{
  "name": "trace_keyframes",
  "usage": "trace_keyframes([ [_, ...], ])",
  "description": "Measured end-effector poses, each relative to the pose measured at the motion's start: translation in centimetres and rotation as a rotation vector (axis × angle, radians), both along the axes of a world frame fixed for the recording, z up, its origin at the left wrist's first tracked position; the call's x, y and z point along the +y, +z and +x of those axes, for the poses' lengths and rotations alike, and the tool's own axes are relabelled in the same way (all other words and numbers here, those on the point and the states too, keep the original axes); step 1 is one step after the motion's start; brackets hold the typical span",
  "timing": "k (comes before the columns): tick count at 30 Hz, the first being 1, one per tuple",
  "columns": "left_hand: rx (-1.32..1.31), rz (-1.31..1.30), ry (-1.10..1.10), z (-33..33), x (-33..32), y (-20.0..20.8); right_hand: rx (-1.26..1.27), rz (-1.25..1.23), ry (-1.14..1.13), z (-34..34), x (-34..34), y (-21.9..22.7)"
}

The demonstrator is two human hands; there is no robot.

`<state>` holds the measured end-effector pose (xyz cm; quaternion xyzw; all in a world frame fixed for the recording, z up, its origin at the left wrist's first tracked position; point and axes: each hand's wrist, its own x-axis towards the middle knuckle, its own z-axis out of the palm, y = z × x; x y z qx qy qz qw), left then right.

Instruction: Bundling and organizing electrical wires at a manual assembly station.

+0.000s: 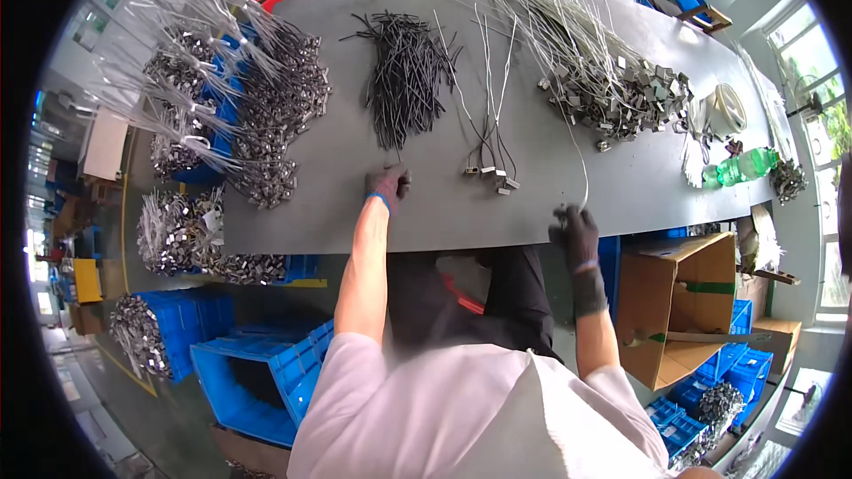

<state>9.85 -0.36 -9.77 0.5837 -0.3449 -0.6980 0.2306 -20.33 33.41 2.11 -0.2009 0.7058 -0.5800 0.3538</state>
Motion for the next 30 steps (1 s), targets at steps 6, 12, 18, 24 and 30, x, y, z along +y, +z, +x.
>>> trace_keyframes([
  [6,0.545,0.344,0.055,-0.5,9.3,4.1,0.809,1.085,0.607,3.9,24.5,-9.1],
  [12,0.722,0.288,-0.131,-7.5,17.0,7.6,0.796,0.856,0.535,7.0,33.6,-10.2],
  [18,0.788,0.114,-0.016,-17.1,21.1,11.5,0.912,0.67,0.619,6.9,22.9,-6.4],
  [24,0.729,-0.236,0.386,-18.2,16.8,16.8,0.879,0.887,0.724,4.4,23.0,-6.5],
  [30,0.523,-0.623,0.282,-17.6,16.3,18.0,0.842,0.889,0.683,3.5,26.0,-10.1],
])
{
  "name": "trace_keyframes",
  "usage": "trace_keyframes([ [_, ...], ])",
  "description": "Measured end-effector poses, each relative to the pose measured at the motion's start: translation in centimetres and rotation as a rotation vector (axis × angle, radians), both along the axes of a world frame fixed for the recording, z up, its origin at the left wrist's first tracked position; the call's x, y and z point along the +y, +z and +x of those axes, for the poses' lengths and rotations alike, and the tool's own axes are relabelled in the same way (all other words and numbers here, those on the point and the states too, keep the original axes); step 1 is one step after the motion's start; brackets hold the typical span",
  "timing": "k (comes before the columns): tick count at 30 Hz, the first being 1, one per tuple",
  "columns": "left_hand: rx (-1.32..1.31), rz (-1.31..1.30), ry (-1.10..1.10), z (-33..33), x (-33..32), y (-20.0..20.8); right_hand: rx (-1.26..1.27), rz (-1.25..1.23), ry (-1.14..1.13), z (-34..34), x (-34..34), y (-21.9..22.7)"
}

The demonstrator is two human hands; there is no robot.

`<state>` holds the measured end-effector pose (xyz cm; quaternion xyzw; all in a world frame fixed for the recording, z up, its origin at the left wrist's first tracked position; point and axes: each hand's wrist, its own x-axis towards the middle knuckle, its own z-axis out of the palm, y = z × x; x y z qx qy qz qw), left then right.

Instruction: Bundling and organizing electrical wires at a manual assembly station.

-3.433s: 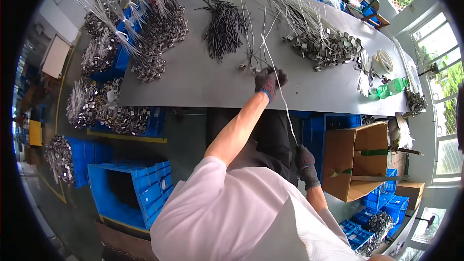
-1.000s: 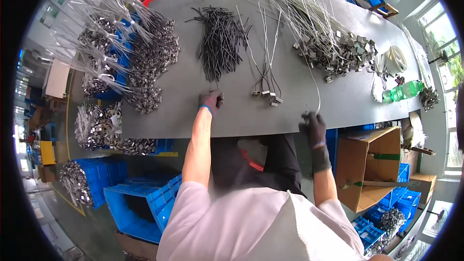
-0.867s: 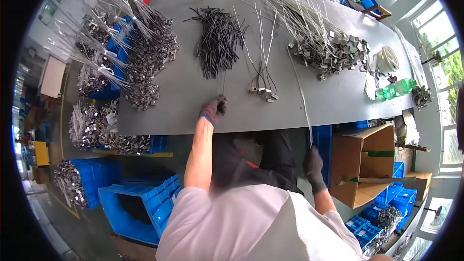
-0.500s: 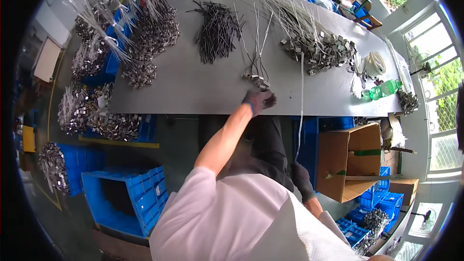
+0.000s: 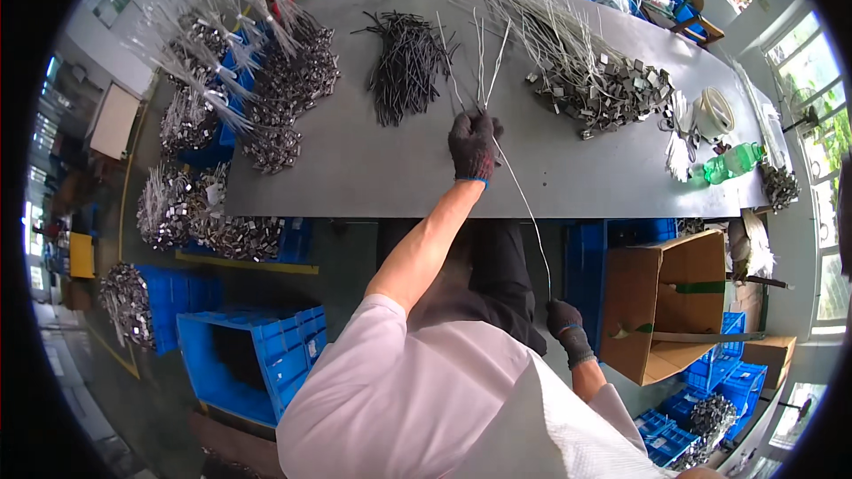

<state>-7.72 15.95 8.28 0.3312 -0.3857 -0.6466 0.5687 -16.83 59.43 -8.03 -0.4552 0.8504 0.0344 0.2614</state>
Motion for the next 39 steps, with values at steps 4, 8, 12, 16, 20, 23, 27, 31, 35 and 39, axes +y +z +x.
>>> trace_keyframes([
  [4,-0.378,0.005,-0.459,0.6,0.2,-1.4,-0.044,0.059,-0.001,-0.1,0.8,-0.4],
  [8,-0.266,0.033,-0.411,-0.2,0.5,-3.7,-0.134,-0.007,-0.026,-0.1,-3.4,4.4],
  [12,-0.393,-0.134,-0.42,-2.0,5.7,-6.0,-0.43,-0.936,-0.361,1.0,-14.3,10.4],
  [16,-0.425,-0.151,-0.557,-0.1,10.9,-6.2,-0.779,-1.06,-0.646,0.1,-23.1,12.0],
  [20,-0.44,-0.063,-0.483,1.6,9.4,-5.1,0.166,-1.134,-0.12,0.7,-28.3,8.5],
  [23,-0.641,-0.111,-0.566,1.6,5.5,-5.1,0.157,-1.236,-0.06,-0.2,-30.9,6.5],
  [27,-0.717,0.01,-0.702,0.9,-0.7,-6.1,-0.54,-1.161,-0.513,-5.3,-31.8,5.9],
  [31,-0.964,-0.272,-0.421,4.3,-7.0,-7.7,0.238,-0.997,-0.522,-14.6,-32.8,5.9],
  [35,-1.504,-0.327,0.162,9.7,-13.1,-8.6,0.234,-0.802,-0.581,-21.6,-35.3,6.0],
  [39,-1.806,-0.071,0.211,11.6,-17.1,-9.0,0.162,-0.597,-0.57,-23.6,-37.4,5.0],
])
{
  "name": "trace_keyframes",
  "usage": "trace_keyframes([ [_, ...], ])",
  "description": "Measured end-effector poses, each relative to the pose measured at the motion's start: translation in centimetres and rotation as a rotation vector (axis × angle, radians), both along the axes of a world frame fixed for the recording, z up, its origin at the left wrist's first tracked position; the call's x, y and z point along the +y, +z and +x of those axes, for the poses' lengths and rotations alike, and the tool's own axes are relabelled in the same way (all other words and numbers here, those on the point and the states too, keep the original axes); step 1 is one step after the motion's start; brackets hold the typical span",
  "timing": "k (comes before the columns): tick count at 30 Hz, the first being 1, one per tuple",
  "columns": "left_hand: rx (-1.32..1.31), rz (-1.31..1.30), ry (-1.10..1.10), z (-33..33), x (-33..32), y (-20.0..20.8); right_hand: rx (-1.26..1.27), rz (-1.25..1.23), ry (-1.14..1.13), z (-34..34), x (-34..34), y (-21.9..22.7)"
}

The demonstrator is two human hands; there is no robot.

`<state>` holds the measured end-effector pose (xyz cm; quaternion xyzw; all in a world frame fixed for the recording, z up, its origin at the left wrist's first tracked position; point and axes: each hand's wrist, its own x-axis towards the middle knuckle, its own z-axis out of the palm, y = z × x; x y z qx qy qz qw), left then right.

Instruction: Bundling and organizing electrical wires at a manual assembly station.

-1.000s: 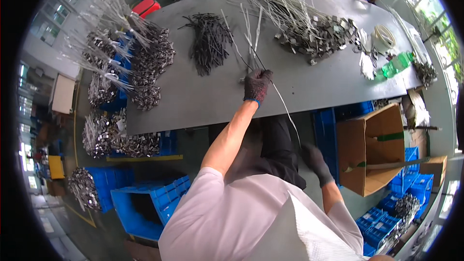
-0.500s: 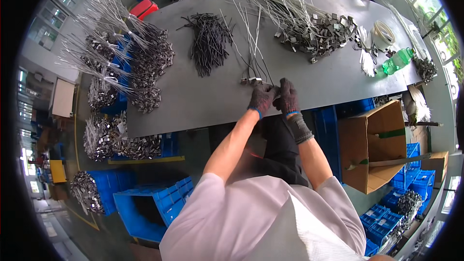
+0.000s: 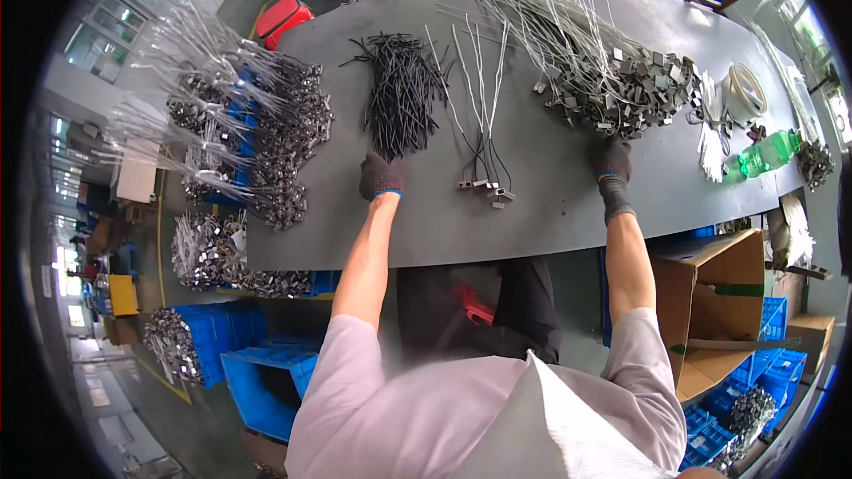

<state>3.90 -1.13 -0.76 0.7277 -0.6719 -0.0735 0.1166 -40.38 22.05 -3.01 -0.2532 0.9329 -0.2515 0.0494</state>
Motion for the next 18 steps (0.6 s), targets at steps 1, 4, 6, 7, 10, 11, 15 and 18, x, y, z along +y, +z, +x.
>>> trace_keyframes([
  [1,-0.073,0.108,-0.025,0.2,-0.8,-0.2,0.085,0.035,0.04,0.2,-0.2,-0.3],
  [4,-0.02,0.2,-0.07,0.5,-3.0,-1.2,0.099,-0.053,0.058,1.5,1.1,-0.8],
  [6,-0.011,0.211,-0.046,0.7,-4.0,-2.1,0.031,-0.176,0.047,3.4,3.3,-0.6],
  [7,-0.041,0.249,-0.074,1.0,-4.6,-2.5,-0.289,-0.442,0.061,4.6,5.2,-0.3],
  [10,-0.095,0.295,-0.179,1.8,-5.3,-2.9,-0.724,-0.72,-0.041,9.4,11.5,0.0],
  [11,-0.118,0.303,-0.225,2.1,-5.4,-2.9,-0.701,-0.697,-0.075,11.2,14.1,-0.1],
  [15,-0.113,0.32,-0.297,2.6,-4.8,-2.9,-0.055,-0.172,0.052,18.1,26.8,-2.3],
  [18,-0.056,0.283,-0.294,3.2,-3.8,-4.3,-0.151,0.649,0.178,22.4,38.2,-5.4],
])
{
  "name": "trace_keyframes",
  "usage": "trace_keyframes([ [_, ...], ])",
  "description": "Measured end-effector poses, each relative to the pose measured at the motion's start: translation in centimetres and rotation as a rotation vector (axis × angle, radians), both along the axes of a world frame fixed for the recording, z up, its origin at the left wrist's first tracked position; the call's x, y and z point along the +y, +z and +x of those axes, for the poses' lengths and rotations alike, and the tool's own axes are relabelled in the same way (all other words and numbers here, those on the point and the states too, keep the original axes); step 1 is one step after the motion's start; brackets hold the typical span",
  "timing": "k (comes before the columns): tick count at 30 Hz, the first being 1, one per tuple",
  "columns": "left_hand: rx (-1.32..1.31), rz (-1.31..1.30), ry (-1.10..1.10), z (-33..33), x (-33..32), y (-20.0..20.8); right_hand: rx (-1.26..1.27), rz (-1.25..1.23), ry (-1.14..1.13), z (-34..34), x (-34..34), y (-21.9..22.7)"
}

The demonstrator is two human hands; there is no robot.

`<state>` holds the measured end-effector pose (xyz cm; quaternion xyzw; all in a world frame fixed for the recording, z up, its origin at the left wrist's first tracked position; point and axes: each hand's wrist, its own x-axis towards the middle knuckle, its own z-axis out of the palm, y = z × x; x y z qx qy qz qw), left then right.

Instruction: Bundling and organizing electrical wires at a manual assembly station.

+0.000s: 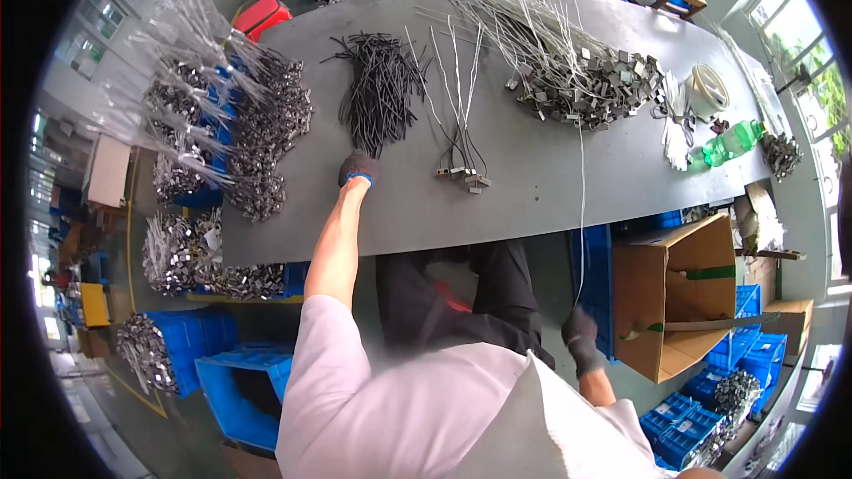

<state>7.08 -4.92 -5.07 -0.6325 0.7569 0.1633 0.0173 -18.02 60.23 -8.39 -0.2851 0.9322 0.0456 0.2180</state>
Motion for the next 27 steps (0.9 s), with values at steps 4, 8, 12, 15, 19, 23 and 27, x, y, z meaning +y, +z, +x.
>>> trace_keyframes([
  [4,0.52,0.305,0.153,2.4,2.0,-3.3,-0.1,-0.057,0.308,4.4,12.4,-3.7],
  [8,1.423,0.938,0.588,5.2,6.4,-4.9,-0.093,-0.184,0.236,6.4,14.2,-4.8],
  [12,1.734,1.209,0.95,0.6,12.9,-2.5,-0.194,-0.322,0.245,4.8,6.3,-2.4],
  [15,1.895,1.25,0.924,-4.7,17.6,1.0,-0.115,-0.384,0.415,4.2,-1.2,0.8],
  [19,1.973,1.035,0.699,-10.6,20.7,6.9,-0.101,-0.356,0.498,3.1,-8.7,3.5],
  [23,1.996,0.576,0.508,-11.3,19.3,12.0,-0.059,-0.228,0.496,1.9,-9.2,3.3],
  [27,2.127,0.225,0.571,-10.6,18.2,14.8,-0.126,0.009,0.411,1.6,-6.0,2.3],
])
